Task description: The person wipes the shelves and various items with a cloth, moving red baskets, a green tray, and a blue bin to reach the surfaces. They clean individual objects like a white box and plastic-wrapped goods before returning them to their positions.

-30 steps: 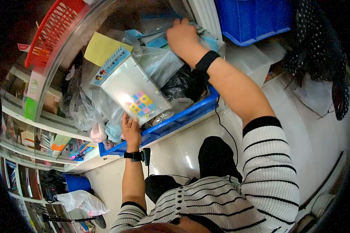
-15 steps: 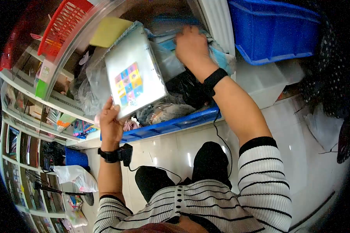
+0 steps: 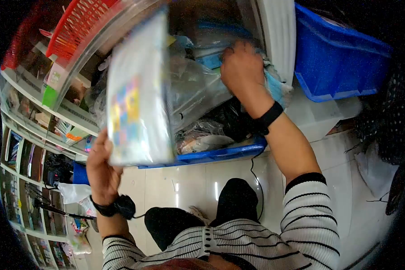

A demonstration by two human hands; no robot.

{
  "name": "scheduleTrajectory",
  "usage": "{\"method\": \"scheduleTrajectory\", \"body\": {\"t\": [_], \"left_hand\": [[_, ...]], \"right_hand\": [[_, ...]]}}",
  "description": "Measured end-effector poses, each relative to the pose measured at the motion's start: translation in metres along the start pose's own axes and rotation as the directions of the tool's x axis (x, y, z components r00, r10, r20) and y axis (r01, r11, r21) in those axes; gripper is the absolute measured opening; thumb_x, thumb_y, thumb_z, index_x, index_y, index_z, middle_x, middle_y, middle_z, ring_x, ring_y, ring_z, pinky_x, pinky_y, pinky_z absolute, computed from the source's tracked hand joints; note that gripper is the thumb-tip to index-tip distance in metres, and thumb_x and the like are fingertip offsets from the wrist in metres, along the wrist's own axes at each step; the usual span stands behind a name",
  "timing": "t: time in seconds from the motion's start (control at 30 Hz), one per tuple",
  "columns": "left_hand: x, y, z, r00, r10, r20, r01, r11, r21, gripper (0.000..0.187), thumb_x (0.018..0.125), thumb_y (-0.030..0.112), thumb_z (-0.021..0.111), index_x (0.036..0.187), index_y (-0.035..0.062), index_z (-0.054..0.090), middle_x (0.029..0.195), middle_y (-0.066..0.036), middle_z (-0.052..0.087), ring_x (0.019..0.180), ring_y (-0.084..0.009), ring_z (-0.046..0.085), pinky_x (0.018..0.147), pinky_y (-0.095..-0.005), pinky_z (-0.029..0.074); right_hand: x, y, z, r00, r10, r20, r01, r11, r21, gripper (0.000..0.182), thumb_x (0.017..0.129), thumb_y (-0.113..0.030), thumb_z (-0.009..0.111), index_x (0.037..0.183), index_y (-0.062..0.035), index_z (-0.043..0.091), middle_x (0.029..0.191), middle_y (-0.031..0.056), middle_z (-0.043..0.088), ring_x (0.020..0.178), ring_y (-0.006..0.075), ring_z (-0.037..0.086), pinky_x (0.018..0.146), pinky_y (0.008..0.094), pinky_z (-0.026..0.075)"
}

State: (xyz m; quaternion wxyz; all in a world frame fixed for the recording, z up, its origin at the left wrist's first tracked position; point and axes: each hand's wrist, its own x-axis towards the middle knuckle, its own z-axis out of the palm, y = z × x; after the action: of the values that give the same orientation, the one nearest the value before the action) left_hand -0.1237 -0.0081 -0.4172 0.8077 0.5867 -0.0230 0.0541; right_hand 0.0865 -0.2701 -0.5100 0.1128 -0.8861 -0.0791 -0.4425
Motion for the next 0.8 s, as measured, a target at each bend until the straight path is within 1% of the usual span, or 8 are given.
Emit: {"method": "scheduleTrajectory", "body": {"t": [0.13, 0.4, 0.47, 0.53, 0.6, 0.67, 0.73, 0.8], "left_hand": [[0.076, 0.027, -0.021, 0.994, 0.108, -0.017, -0.106, 0.989, 0.101, 0.045, 0.09, 0.005, 0.049, 0.131, -0.0094, 0.038, 0.123, -0.021, 0.055, 0.11, -0.0285, 0.06, 0.088, -0.0372, 0.056], [0.212, 0.036, -0.043, 0.989, 0.003, -0.151, 0.048, 0.943, 0.33, 0.032, 0.091, 0.001, 0.045, 0.122, -0.0083, 0.044, 0.125, -0.017, 0.051, 0.114, -0.0273, 0.054, 0.096, -0.0401, 0.051], [0.227, 0.023, -0.062, 0.986, 0.104, -0.13, -0.035, 0.892, 0.451, 0.031, 0.091, 0.005, 0.049, 0.12, -0.0048, 0.048, 0.121, -0.014, 0.054, 0.112, -0.0278, 0.055, 0.091, -0.0373, 0.052], [0.253, 0.016, -0.085, 0.981, 0.087, -0.172, 0.052, 0.738, 0.673, 0.03, 0.09, 0.008, 0.052, 0.118, -0.0015, 0.054, 0.117, -0.014, 0.058, 0.106, -0.032, 0.057, 0.085, -0.0386, 0.05], [0.243, 0.005, -0.069, 0.771, 0.623, 0.135, -0.24, 0.087, 0.967, 0.03, 0.088, 0.014, 0.058, 0.115, 0.0015, 0.059, 0.111, -0.017, 0.062, 0.101, -0.0352, 0.057, 0.085, -0.0389, 0.046], [0.21, -0.001, -0.041, 0.385, 0.768, 0.512, -0.528, -0.273, 0.805, 0.038, 0.083, 0.02, 0.064, 0.118, 0.004, 0.059, 0.115, -0.02, 0.06, 0.107, -0.0374, 0.055, 0.092, -0.0411, 0.042], [0.153, -0.029, -0.011, 0.317, 0.628, 0.711, -0.717, -0.331, 0.613, 0.047, 0.076, 0.023, 0.069, 0.119, 0.0074, 0.059, 0.12, -0.018, 0.058, 0.114, -0.0342, 0.052, 0.096, -0.0416, 0.04], [0.086, -0.073, 0.003, 0.365, 0.387, 0.847, -0.833, -0.271, 0.483, 0.05, 0.073, 0.023, 0.072, 0.118, 0.0082, 0.058, 0.125, -0.016, 0.055, 0.116, -0.0338, 0.051, 0.095, -0.0427, 0.04]], "right_hand": [[-0.002, -0.001, 0.001, 0.999, -0.011, -0.039, 0.011, 1.0, -0.021, 0.02, 0.069, -0.018, 0.066, 0.084, -0.0056, 0.065, 0.092, 0.0113, 0.056, 0.09, 0.0292, 0.056, 0.069, 0.0417, 0.051], [-0.003, 0.0, 0.001, 0.998, -0.012, -0.062, 0.01, 0.999, -0.031, 0.019, 0.069, -0.019, 0.065, 0.083, -0.0061, 0.065, 0.09, 0.0106, 0.056, 0.089, 0.0291, 0.056, 0.068, 0.0415, 0.051], [-0.004, -0.001, 0.001, 0.996, -0.027, -0.083, 0.025, 0.999, -0.024, 0.019, 0.069, -0.02, 0.065, 0.082, -0.0064, 0.065, 0.09, 0.0104, 0.056, 0.089, 0.0292, 0.056, 0.068, 0.0416, 0.051], [-0.002, -0.001, -0.001, 1.0, 0.003, -0.017, -0.004, 0.998, -0.063, 0.017, 0.07, -0.02, 0.064, 0.082, -0.0076, 0.065, 0.089, 0.01, 0.056, 0.089, 0.0293, 0.056, 0.067, 0.0425, 0.051], [-0.002, 0.001, 0.003, 0.999, -0.019, -0.048, 0.016, 0.998, -0.061, 0.016, 0.071, -0.02, 0.063, 0.081, -0.0081, 0.064, 0.088, 0.0097, 0.056, 0.088, 0.0295, 0.057, 0.068, 0.0431, 0.052], [-0.005, 0.001, 0.002, 0.997, -0.038, -0.062, 0.034, 0.998, -0.06, 0.015, 0.071, -0.019, 0.062, 0.081, -0.0086, 0.064, 0.088, 0.0095, 0.056, 0.087, 0.0296, 0.057, 0.068, 0.0438, 0.052], [-0.004, -0.005, -0.008, 0.997, -0.026, -0.066, 0.02, 0.995, -0.098, 0.018, 0.076, -0.022, 0.062, 0.086, -0.0066, 0.065, 0.09, 0.012, 0.061, 0.088, 0.0311, 0.059, 0.071, 0.043, 0.052], [-0.003, -0.005, -0.008, 0.999, -0.007, -0.044, 0.005, 0.998, -0.058, 0.019, 0.075, -0.018, 0.061, 0.085, -0.0038, 0.066, 0.091, 0.0148, 0.06, 0.091, 0.0329, 0.057, 0.075, 0.0432, 0.05]]}}
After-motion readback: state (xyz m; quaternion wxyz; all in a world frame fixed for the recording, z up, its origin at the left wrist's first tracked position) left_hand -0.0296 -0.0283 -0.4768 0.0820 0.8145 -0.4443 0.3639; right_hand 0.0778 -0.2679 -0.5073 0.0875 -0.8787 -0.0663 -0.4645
